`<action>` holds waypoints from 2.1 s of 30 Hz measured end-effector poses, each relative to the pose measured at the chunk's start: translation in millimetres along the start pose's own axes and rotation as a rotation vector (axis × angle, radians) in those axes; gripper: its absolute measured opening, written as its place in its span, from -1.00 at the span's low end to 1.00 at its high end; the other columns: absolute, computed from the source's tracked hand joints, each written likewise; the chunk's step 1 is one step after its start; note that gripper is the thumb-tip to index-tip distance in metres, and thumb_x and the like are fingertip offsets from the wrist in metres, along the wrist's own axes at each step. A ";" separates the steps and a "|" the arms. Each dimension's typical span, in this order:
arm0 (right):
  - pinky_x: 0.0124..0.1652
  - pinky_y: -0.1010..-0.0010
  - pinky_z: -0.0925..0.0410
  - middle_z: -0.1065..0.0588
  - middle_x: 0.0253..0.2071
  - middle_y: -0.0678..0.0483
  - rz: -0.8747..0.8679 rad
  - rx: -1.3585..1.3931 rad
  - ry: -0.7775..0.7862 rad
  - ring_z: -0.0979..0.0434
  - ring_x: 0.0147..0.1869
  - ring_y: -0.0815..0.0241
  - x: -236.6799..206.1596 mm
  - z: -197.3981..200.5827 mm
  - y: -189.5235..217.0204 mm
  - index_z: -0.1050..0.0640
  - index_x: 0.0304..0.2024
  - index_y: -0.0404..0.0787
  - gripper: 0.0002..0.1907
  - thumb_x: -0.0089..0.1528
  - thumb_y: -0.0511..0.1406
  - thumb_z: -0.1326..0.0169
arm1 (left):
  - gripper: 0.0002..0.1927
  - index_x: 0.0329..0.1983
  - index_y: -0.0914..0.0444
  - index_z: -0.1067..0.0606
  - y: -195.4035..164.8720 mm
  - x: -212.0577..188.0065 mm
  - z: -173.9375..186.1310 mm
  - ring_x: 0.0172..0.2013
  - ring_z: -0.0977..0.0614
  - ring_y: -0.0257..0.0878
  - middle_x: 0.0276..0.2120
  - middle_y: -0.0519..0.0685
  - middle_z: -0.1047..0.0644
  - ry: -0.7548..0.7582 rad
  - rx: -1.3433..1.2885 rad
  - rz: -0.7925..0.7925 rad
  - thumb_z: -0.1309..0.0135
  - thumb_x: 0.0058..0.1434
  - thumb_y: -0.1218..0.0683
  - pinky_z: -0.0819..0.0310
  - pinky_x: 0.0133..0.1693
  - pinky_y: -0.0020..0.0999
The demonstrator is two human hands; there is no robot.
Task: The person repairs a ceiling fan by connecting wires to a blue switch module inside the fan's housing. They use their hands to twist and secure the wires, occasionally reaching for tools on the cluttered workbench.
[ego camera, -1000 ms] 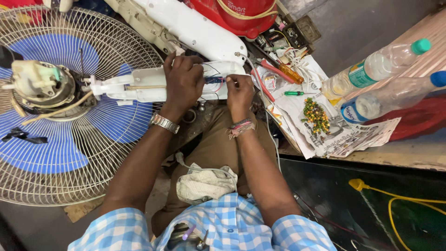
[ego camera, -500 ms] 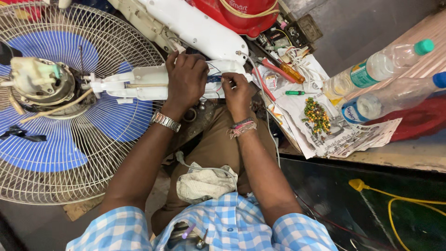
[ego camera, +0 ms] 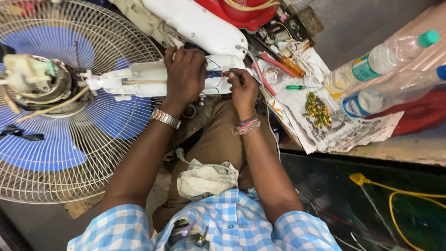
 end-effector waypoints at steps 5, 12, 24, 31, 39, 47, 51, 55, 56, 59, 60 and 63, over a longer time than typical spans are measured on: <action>-0.13 0.50 -0.45 -0.62 -0.11 0.04 0.128 0.103 -0.049 -0.57 -0.13 0.35 -29.8 32.2 -0.1 -0.56 -0.04 -0.32 -0.87 0.37 -0.41 -0.11 | -0.89 -0.03 0.24 -0.45 1.6 -3.1 -5.5 0.03 -0.50 0.00 -0.11 0.03 -0.54 0.043 -0.029 0.019 -0.08 0.42 0.19 -0.01 0.33 0.08; 0.02 0.42 -0.44 -0.61 -0.05 0.00 0.143 -0.335 0.052 -0.61 0.01 0.19 -117.8 136.7 26.6 -0.58 0.03 -0.24 -0.79 0.34 -0.39 -0.22 | -0.94 -0.03 0.28 -0.43 4.1 -7.5 -1.4 0.09 -0.49 0.01 -0.09 0.02 -0.55 -0.007 -0.050 -0.015 -0.01 0.48 0.22 -0.01 0.36 0.03; 0.02 0.08 -0.36 -0.49 0.04 -0.14 0.303 -0.735 0.307 -0.50 0.10 -0.22 -210.5 141.4 25.8 -0.51 0.12 -0.20 -0.53 0.17 -0.31 -0.29 | -0.90 -0.02 0.23 -0.46 10.4 -3.2 -5.4 0.01 -0.50 -0.01 -0.14 0.03 -0.53 -0.034 0.003 -0.018 -0.02 0.43 0.21 -0.05 0.33 0.02; -0.12 0.26 -0.43 -0.56 -0.17 -0.05 0.362 -0.634 0.400 -0.61 -0.08 -0.09 -196.8 136.7 14.1 -0.59 -0.12 -0.17 -0.78 0.18 -0.45 -0.24 | -0.96 -0.08 0.24 -0.44 10.3 2.0 -4.9 -0.07 -0.54 -0.05 -0.22 0.00 -0.54 -0.027 -0.040 0.028 0.00 0.49 0.17 -0.09 0.29 0.01; -0.13 0.41 -0.46 -0.64 -0.25 0.05 -0.146 0.196 0.040 -0.62 -0.17 0.29 -149.2 135.8 15.4 -0.52 -0.16 -0.26 -0.92 0.36 -0.36 -0.13 | -0.55 0.22 0.30 -0.45 0.1 3.2 8.4 0.14 -0.49 -0.01 0.10 0.08 -0.53 0.015 -0.085 -0.014 -0.21 0.38 -0.01 0.00 0.31 0.13; -0.03 0.49 -0.43 -0.64 -0.14 0.05 0.219 -0.060 0.017 -0.56 -0.09 0.34 -15.7 61.2 15.3 -0.64 -0.02 -0.34 -0.80 0.34 -0.36 -0.19 | -0.52 0.06 0.01 -0.60 -4.4 5.4 10.0 0.42 -0.21 0.14 0.42 0.13 -0.28 0.167 0.003 -0.140 -0.31 0.07 -0.16 0.22 0.34 0.30; -0.15 0.47 -0.41 -0.62 -0.21 0.05 0.197 -0.105 -0.141 -0.52 -0.20 0.31 6.4 23.8 2.0 -0.64 -0.07 -0.33 -0.78 0.25 -0.35 -0.23 | -0.61 -0.01 -0.03 -0.62 -1.1 2.3 4.4 0.46 -0.20 0.11 0.47 0.08 -0.25 0.184 0.025 -0.163 -0.32 0.10 -0.16 0.25 0.39 0.34; -0.07 0.37 -0.43 -0.63 -0.23 -0.01 0.320 -0.214 -0.167 -0.59 -0.15 0.18 5.8 16.8 0.1 -0.66 -0.13 -0.31 -0.84 0.26 -0.37 -0.24 | -0.49 0.13 -0.02 -0.65 -3.0 -1.6 -1.7 0.43 -0.19 0.14 0.49 0.16 -0.22 0.228 0.121 -0.174 -0.29 0.08 -0.15 0.27 0.35 0.40; -0.01 0.35 -0.45 -0.64 -0.22 -0.01 0.394 -0.261 -0.149 -0.64 -0.11 0.16 5.6 16.8 2.3 -0.66 -0.13 -0.30 -0.86 0.27 -0.38 -0.23 | -0.51 0.10 -0.03 -0.65 -3.1 -0.9 -2.9 0.43 -0.19 0.14 0.49 0.16 -0.22 0.232 0.143 -0.176 -0.29 0.06 -0.14 0.29 0.35 0.42; -0.08 0.34 -0.46 -0.63 -0.19 -0.04 0.290 -0.272 -0.135 -0.65 -0.11 0.10 8.5 16.9 9.7 -0.66 -0.12 -0.29 -0.83 0.25 -0.37 -0.21 | -0.59 0.01 -0.08 -0.68 -3.9 -0.4 -3.9 0.43 -0.20 0.15 0.49 0.15 -0.22 0.263 0.159 -0.171 -0.27 0.04 -0.11 0.34 0.33 0.47; -0.10 0.33 -0.46 -0.62 -0.19 -0.05 0.315 -0.302 -0.127 -0.64 -0.12 0.09 9.5 15.2 13.3 -0.65 -0.12 -0.29 -0.83 0.24 -0.37 -0.22 | -0.62 -0.03 -0.09 -0.69 -4.2 -0.9 -3.9 0.43 -0.21 0.15 0.49 0.15 -0.22 0.278 0.155 -0.165 -0.26 0.04 -0.10 0.36 0.32 0.48; -0.17 0.30 -0.43 -0.60 -0.22 -0.06 0.388 -0.395 -0.091 -0.62 -0.15 0.03 11.6 7.9 23.4 -0.66 -0.17 -0.28 -0.85 0.21 -0.38 -0.25 | -0.73 -0.10 -0.10 -0.70 -3.8 -0.8 -3.7 0.42 -0.24 0.13 0.48 0.08 -0.24 0.279 0.137 -0.176 -0.24 0.11 -0.08 0.37 0.35 0.50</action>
Point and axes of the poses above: each hand's wrist, its own x-axis towards the middle knuckle, its own z-axis out of the back of the hand, y = z × x, the point moved 1 cm from there along x, towards the middle knuckle
